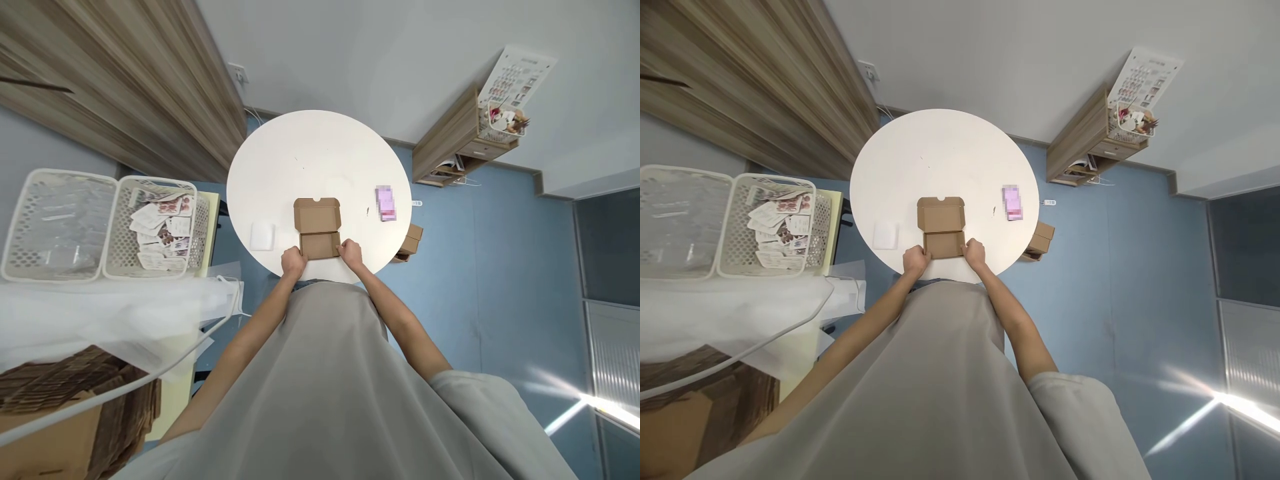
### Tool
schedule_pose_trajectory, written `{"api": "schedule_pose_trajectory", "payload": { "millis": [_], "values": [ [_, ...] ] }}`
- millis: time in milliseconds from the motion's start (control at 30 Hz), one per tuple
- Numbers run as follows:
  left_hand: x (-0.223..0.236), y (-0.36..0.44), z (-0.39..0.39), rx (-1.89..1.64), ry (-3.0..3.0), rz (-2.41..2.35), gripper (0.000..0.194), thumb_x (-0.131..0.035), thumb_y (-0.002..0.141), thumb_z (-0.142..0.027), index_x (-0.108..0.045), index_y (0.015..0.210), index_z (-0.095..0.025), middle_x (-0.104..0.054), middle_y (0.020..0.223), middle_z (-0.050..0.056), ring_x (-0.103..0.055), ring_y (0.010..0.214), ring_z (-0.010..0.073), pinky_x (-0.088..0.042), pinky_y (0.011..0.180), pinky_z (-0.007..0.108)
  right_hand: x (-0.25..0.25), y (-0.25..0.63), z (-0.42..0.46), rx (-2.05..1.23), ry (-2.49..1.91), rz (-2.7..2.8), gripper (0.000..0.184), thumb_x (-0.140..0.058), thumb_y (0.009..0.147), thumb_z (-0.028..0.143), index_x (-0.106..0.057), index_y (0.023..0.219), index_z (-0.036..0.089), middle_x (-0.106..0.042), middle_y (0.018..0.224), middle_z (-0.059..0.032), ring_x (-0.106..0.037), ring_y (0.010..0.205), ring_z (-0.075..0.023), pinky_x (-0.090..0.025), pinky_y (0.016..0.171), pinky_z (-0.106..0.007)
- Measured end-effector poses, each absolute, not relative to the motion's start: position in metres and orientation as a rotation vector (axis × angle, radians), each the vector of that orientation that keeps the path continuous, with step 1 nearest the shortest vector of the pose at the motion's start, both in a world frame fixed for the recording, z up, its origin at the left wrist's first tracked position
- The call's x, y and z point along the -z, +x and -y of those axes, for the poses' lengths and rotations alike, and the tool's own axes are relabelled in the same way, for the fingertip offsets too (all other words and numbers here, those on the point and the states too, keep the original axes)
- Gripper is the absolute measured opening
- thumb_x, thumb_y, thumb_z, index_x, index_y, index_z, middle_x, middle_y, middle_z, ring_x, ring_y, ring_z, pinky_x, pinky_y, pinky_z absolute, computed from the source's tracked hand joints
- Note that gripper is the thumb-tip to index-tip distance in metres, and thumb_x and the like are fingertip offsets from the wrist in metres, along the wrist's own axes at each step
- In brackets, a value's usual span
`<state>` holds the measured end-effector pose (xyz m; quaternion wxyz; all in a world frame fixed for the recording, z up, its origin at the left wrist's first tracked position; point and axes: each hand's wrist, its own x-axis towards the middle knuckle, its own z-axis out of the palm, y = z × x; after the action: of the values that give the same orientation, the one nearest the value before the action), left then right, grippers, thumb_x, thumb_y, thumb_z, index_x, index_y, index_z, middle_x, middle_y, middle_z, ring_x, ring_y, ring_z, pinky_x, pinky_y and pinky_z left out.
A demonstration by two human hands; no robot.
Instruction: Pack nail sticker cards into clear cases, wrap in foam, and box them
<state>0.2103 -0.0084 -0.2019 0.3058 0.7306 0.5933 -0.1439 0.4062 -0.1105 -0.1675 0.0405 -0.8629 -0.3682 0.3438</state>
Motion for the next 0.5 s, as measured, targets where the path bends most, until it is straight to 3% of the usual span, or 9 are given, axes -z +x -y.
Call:
{"api": "schedule_pose_trajectory", "payload": {
  "millis": [133,267,500],
  "values": [
    [0.197,0.211,0.006,0.382,1.934,-1.578,0.029,-0.057,0.102,-0.036,-0.077,0.105,-0.016,-0.079,0.109,0.022,-0.074,0.108,0.0393,-0.055,0.087,0.044,0.172,0.404,0.107,-1.101,-2.688,1.233,0.031,-0.051,0.111,0.034,-0.077,0.104,0.018,-0.080,0.103,-0.0149,-0.074,0.101,-0.0292,-0.055,0.085,-0.034],
    [0.193,0.210,0.004,0.411,1.976,-1.560,0.031,-0.051,0.104,-0.035,-0.077,0.108,-0.018,-0.078,0.109,0.021,-0.073,0.107,0.0383,-0.054,0.086,0.044,0.173,0.398,0.100,-1.030,-2.775,1.317,0.030,-0.049,0.108,0.024,-0.077,0.113,0.012,-0.079,0.115,-0.0220,-0.074,0.108,-0.0327,-0.056,0.088,-0.037],
    [0.190,0.198,0.001,0.475,1.985,-1.563,0.027,-0.053,0.105,-0.033,-0.075,0.108,-0.020,-0.078,0.108,0.018,-0.073,0.107,0.0372,-0.053,0.086,0.043,0.177,0.384,0.100,-1.071,-2.767,1.332,0.031,-0.050,0.108,0.024,-0.078,0.115,0.013,-0.079,0.112,-0.0213,-0.074,0.106,-0.0333,-0.057,0.088,-0.039]
  ]
}}
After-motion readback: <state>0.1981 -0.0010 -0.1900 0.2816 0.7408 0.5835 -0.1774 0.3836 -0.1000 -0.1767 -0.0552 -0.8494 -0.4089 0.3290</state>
